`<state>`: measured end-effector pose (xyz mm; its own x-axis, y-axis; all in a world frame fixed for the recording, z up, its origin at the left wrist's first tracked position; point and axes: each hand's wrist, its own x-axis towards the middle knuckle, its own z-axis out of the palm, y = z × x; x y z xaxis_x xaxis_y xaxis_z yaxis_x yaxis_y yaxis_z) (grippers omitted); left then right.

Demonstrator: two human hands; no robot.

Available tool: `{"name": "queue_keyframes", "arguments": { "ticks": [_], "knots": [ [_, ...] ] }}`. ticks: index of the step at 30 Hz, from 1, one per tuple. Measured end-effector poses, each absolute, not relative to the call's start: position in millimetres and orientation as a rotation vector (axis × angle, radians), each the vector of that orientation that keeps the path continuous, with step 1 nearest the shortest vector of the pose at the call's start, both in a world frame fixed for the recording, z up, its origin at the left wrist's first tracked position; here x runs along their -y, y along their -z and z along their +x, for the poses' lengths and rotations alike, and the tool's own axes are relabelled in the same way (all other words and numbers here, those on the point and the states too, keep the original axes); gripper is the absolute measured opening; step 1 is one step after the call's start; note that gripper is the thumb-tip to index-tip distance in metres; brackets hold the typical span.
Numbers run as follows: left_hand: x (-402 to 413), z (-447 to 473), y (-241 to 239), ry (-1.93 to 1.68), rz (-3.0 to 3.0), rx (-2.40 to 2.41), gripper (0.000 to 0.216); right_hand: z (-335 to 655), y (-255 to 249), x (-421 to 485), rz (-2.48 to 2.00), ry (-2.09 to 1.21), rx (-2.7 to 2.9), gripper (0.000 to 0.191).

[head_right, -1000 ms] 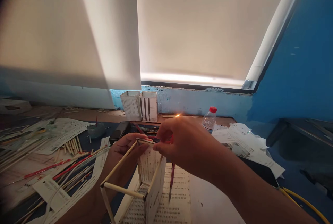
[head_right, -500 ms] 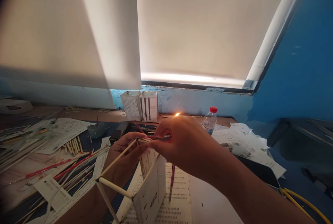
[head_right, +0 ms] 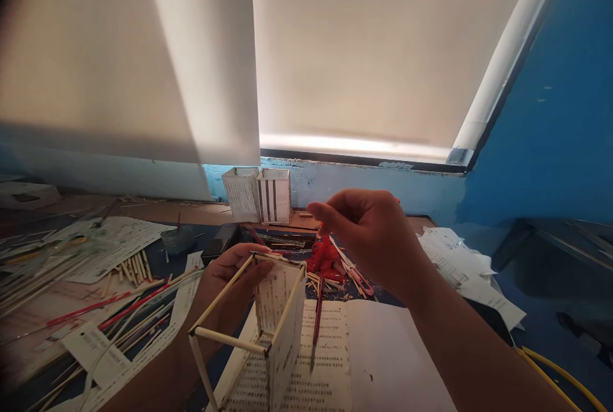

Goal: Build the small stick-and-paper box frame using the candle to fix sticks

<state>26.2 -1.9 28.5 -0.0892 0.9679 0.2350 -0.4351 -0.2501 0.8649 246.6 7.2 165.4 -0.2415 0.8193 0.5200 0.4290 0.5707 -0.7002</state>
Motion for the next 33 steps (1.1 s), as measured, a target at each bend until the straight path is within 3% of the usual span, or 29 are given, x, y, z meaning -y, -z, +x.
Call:
{"name": "queue_keyframes", "arguments": {
  "ticks": [6, 13, 19, 33],
  "knots": [
    [3, 25, -37, -1.594, 0.979, -0.745, 0.021, 266, -150, -32, -0.825, -0.782, 1.569, 0.032],
    [2, 23, -33, -1.605, 0.973, -0.761, 0.016, 249, -109, -44, -0.805, -0.992, 1.678, 0.019],
    [5, 23, -34, -1.617, 1.015, -0.837, 0.022, 248, -86, -59, -0.822, -1.108, 1.701, 0.03],
    [4, 20, -35, -1.566, 1.055, -0.944, 0.025, 261, -66, -57, -0.973, -1.085, 1.739, 0.032]
  ]
}}
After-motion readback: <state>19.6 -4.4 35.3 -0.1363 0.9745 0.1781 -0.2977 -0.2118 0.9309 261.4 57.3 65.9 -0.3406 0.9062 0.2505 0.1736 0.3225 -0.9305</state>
